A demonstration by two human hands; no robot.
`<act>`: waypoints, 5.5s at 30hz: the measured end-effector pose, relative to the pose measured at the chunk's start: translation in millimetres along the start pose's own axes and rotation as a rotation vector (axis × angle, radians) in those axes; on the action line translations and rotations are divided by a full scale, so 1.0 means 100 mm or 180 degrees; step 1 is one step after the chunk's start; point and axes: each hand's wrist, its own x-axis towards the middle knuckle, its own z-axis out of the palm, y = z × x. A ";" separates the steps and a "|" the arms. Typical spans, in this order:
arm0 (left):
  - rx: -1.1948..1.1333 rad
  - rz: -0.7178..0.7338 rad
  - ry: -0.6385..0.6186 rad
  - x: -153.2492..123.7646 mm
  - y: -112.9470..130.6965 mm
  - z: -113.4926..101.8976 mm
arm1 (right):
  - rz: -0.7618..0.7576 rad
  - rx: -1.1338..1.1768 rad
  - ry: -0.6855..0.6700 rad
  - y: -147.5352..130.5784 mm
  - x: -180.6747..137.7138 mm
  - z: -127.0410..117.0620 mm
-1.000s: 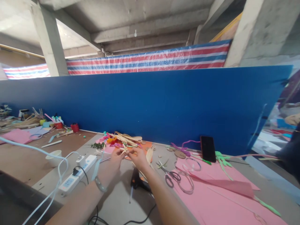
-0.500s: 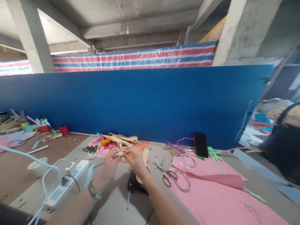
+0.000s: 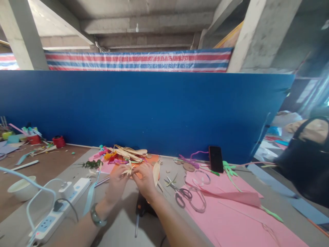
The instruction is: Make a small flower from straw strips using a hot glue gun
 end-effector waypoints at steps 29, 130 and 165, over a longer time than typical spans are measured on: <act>-0.0732 -0.1609 -0.0243 -0.04 -0.08 -0.10 | 0.0619 0.0735 -0.0159 0.16 -0.10 0.05; -0.0704 -0.1865 -0.0491 0.15 -0.08 -0.37 | 0.0341 0.0708 -0.1668 0.16 -0.14 0.04; -0.0474 -0.2178 -0.0263 0.13 -0.15 -0.32 | -0.0010 0.0500 -0.1426 0.11 -0.09 0.03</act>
